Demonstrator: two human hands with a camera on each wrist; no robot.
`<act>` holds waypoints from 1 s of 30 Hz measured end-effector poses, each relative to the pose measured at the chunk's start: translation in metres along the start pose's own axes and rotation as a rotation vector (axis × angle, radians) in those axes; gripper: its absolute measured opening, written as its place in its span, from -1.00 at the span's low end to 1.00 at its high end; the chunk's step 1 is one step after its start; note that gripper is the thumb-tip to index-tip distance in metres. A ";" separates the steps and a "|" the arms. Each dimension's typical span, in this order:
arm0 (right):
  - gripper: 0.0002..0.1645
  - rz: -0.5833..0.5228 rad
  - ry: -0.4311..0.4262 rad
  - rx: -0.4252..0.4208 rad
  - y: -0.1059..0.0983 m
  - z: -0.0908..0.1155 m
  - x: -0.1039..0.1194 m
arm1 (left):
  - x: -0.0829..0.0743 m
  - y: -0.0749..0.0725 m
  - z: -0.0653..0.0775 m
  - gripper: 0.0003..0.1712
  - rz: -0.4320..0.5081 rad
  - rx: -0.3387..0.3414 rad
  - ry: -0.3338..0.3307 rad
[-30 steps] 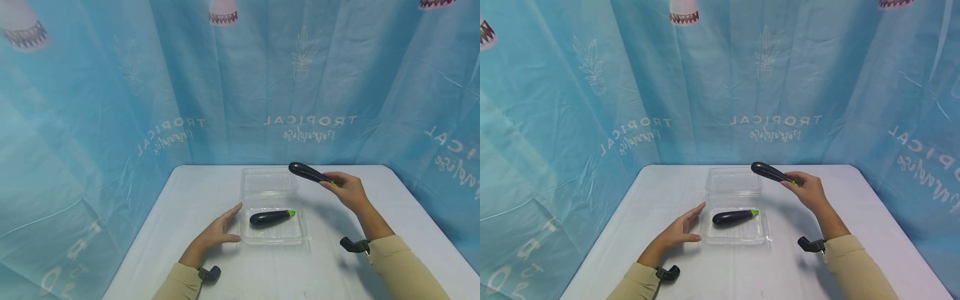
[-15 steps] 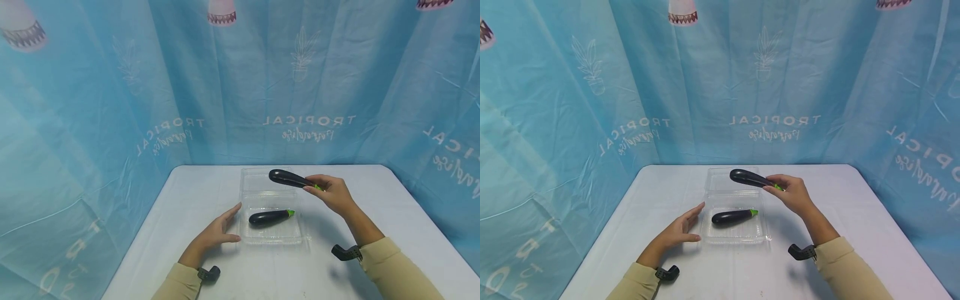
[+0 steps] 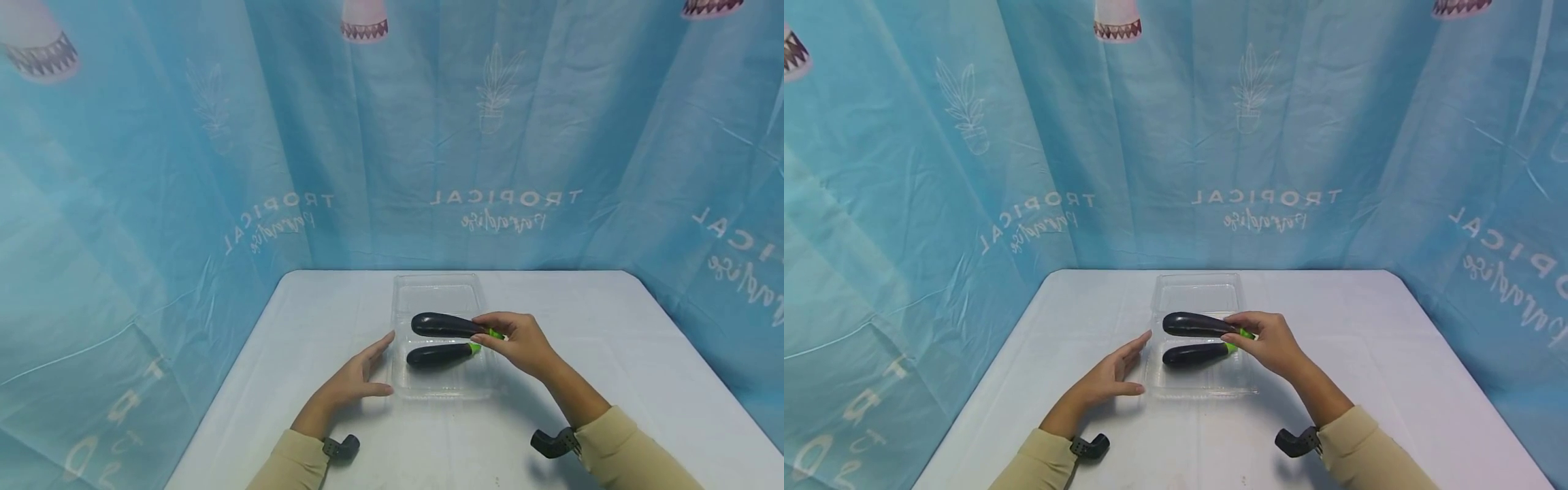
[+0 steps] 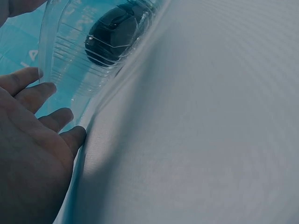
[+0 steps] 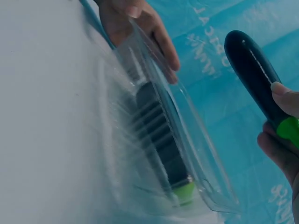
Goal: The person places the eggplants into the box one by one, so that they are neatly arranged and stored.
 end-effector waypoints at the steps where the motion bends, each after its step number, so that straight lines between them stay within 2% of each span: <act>1: -0.65 0.002 -0.008 0.004 0.002 0.001 0.001 | 0.000 0.000 0.000 0.23 0.003 0.000 -0.004; 6: -0.64 0.011 -0.052 0.029 0.011 0.005 0.006 | 0.000 0.000 -0.001 0.24 -0.006 -0.003 -0.002; 14: -0.66 0.008 -0.043 0.083 0.026 0.016 0.004 | 0.002 0.001 -0.001 0.24 -0.004 0.003 0.003; 19: -0.68 0.002 -0.021 0.130 0.033 0.022 0.004 | 0.002 0.002 0.000 0.26 -0.012 -0.013 -0.029; 26: -0.67 0.043 -0.069 0.183 0.038 0.028 0.007 | 0.002 0.001 0.000 0.25 -0.008 -0.015 -0.017; 30: -0.67 0.065 -0.062 0.227 0.043 0.031 0.003 | 0.002 0.001 0.000 0.26 -0.007 -0.013 -0.015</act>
Point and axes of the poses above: each hand's wrist, its own z-axis away from the middle knuckle, its own y-axis out of the palm, x = y × z, the point moved 7 cm from there along -z, towards the middle knuckle, and after that the axes turned 2 degrees about y, right-handed, at the moved point
